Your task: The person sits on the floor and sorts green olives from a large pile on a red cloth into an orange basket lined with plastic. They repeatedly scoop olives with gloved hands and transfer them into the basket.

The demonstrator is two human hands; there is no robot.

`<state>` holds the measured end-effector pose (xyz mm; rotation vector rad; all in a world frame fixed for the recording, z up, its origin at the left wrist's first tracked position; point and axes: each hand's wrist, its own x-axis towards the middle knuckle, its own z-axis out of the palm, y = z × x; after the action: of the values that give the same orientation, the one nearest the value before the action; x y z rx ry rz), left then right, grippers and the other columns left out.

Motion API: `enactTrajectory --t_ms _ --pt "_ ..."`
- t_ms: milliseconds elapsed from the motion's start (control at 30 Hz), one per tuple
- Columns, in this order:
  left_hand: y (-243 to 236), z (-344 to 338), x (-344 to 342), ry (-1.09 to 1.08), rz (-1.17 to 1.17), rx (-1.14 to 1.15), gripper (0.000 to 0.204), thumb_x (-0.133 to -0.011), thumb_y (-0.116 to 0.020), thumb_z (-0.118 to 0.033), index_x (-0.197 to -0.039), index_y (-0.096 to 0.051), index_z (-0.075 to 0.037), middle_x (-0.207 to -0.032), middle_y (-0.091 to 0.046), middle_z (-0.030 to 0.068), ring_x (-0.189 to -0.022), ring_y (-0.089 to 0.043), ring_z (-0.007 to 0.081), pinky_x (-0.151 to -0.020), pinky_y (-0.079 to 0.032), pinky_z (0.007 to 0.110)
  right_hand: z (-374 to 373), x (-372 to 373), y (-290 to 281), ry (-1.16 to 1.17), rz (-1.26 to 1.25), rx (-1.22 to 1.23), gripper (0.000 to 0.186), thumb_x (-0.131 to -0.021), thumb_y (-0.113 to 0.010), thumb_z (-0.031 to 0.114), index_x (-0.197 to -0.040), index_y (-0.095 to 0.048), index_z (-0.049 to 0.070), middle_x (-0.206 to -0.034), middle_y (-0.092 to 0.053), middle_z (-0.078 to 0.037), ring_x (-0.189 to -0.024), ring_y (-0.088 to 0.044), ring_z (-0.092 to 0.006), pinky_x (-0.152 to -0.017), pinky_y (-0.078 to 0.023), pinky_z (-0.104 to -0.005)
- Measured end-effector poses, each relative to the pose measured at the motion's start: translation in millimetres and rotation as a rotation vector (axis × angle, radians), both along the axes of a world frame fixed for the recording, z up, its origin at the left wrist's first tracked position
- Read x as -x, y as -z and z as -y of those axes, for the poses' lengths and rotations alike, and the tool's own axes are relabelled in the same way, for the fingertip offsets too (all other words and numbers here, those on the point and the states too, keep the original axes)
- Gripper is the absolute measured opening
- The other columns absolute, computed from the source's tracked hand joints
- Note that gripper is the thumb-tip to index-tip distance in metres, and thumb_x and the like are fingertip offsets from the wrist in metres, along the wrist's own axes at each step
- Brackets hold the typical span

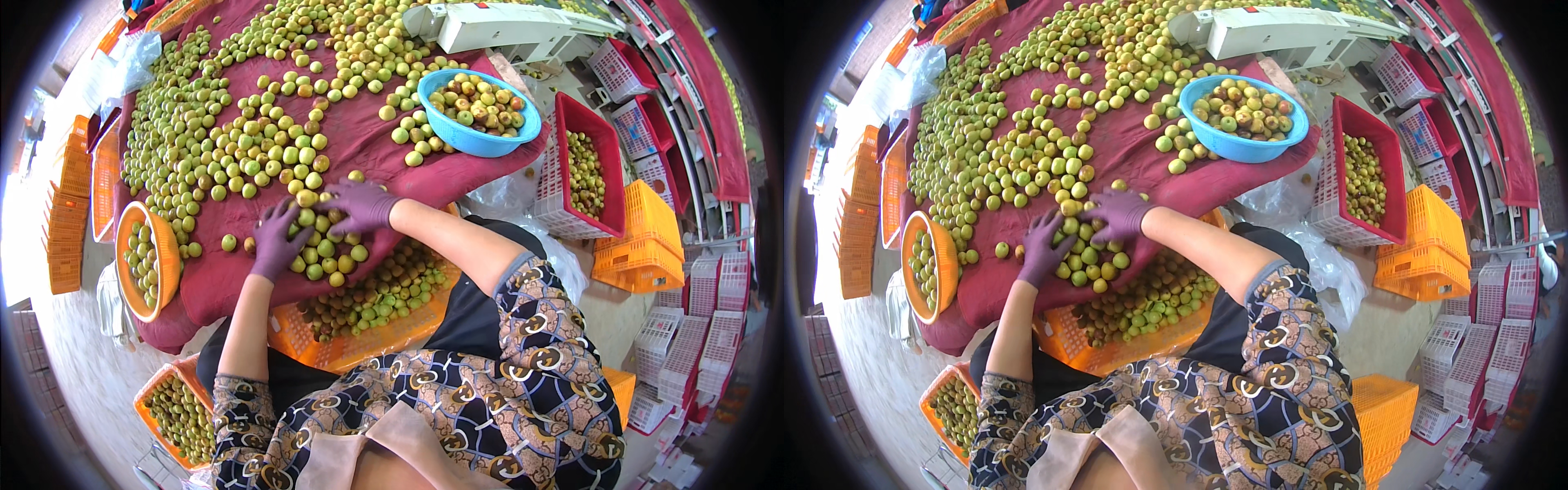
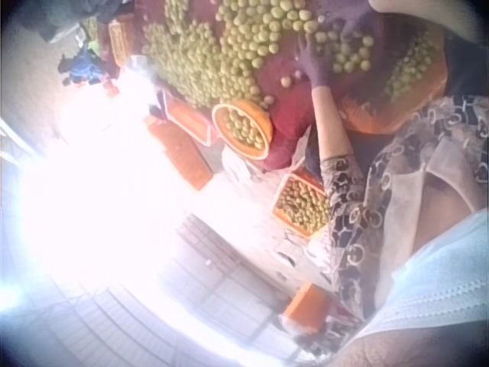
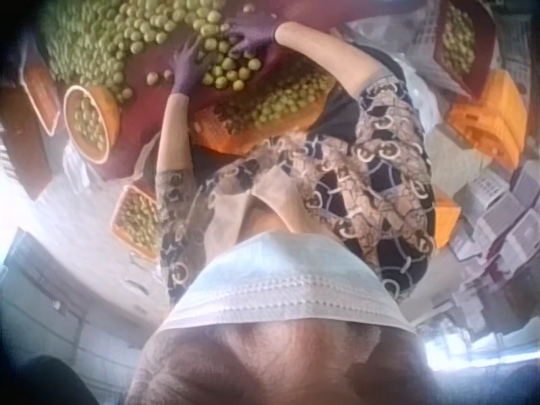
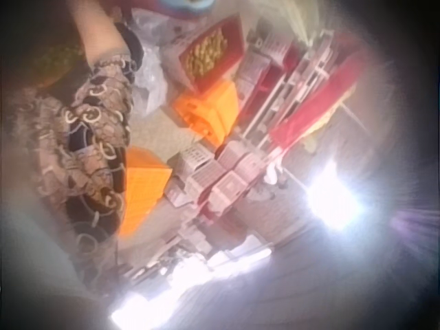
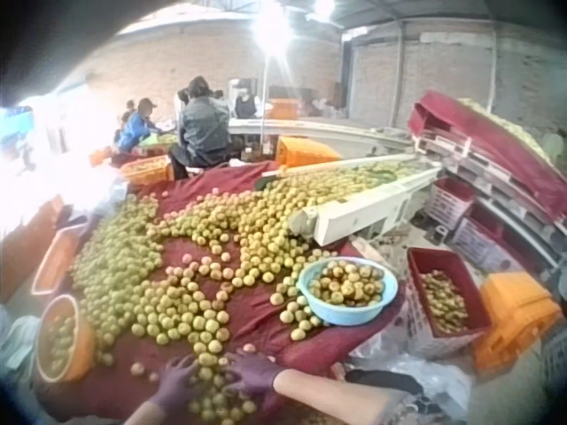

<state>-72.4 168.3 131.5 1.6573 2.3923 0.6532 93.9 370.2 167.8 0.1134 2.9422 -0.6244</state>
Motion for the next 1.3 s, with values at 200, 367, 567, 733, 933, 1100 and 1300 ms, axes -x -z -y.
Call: enactTrajectory --t_ms 200,367,567,733,933,1100,1300 --pt "-19.7 20.0 -37.0 0.296 0.051 0.060 0.064 -0.075 -0.079 -0.038 -0.135 -0.062 -0.025 -0.144 -0.055 0.0064 -0.133 -0.045 0.0449 -0.106 -0.038 0.058 -1.0 -29.8 -13.4 -0.412 0.094 0.241 0.044 -0.090 -0.067 0.040 -0.126 -0.068 0.015 -0.142 -0.052 -0.017 -0.131 -0.046 -0.0386 -0.110 -0.040 -0.0467" --pt "-51.5 43.4 -39.9 0.512 0.214 0.111 0.056 -0.080 -0.077 -0.021 -0.134 -0.064 -0.024 -0.150 -0.050 0.0103 -0.138 -0.042 0.0405 -0.112 -0.037 0.054 -7.9 -53.2 -34.4 -0.310 0.139 0.567 0.028 -0.092 -0.067 0.026 -0.116 -0.075 0.014 -0.131 -0.066 -0.009 -0.123 -0.059 -0.0283 -0.107 -0.044 -0.0391" --pt "-68.1 88.6 41.4 -0.139 0.199 0.032 0.056 -0.081 -0.080 -0.026 -0.132 -0.062 -0.011 -0.132 -0.062 0.0151 -0.116 -0.063 0.0325 -0.099 -0.051 0.041 -45.5 -44.1 -49.9 0.212 -0.088 0.472 0.037 -0.094 -0.067 0.024 -0.127 -0.066 0.008 -0.129 -0.066 -0.014 -0.109 -0.067 -0.0281 -0.097 -0.051 -0.0352" --pt "-59.1 79.9 63.4 -0.430 -0.014 0.409 0.077 -0.075 -0.081 -0.048 -0.139 -0.055 -0.013 -0.127 -0.062 0.0158 -0.118 -0.059 0.0361 -0.099 -0.050 0.044 -71.4 -30.2 8.3 0.354 -0.042 0.173 0.063 -0.087 -0.074 0.041 -0.137 -0.056 0.008 -0.117 -0.064 -0.021 -0.111 -0.063 -0.0350 -0.096 -0.050 -0.0420" --pt "-36.0 57.3 37.9 0.000 0.348 0.287 0.080 -0.077 -0.081 -0.041 -0.148 -0.047 -0.026 -0.131 -0.055 0.0211 -0.117 -0.059 0.0387 -0.100 -0.048 0.045 9.2 -6.9 -2.7 0.184 -0.002 0.241 0.072 -0.082 -0.076 0.046 -0.142 -0.052 0.017 -0.121 -0.059 -0.020 -0.116 -0.059 -0.0379 -0.097 -0.049 -0.0448" --pt "-46.1 39.1 -13.2 0.143 0.364 0.269 0.086 -0.077 -0.079 -0.041 -0.151 -0.039 -0.023 -0.135 -0.053 0.0200 -0.115 -0.061 0.0400 -0.095 -0.052 0.047 26.3 -12.2 -17.5 0.040 0.126 0.180 0.064 -0.082 -0.077 0.038 -0.138 -0.053 0.018 -0.120 -0.055 -0.012 -0.115 -0.058 -0.0331 -0.095 -0.049 -0.0419" --pt "-55.6 47.0 -29.4 0.158 0.411 0.200 0.099 -0.071 -0.084 -0.029 -0.155 -0.032 -0.016 -0.137 -0.049 0.0203 -0.117 -0.058 0.0414 -0.098 -0.052 0.045 31.5 -20.1 -10.7 0.032 0.165 0.203 0.049 -0.082 -0.074 0.038 -0.125 -0.061 0.017 -0.116 -0.061 -0.009 -0.107 -0.063 -0.0321 -0.089 -0.052 -0.0427"
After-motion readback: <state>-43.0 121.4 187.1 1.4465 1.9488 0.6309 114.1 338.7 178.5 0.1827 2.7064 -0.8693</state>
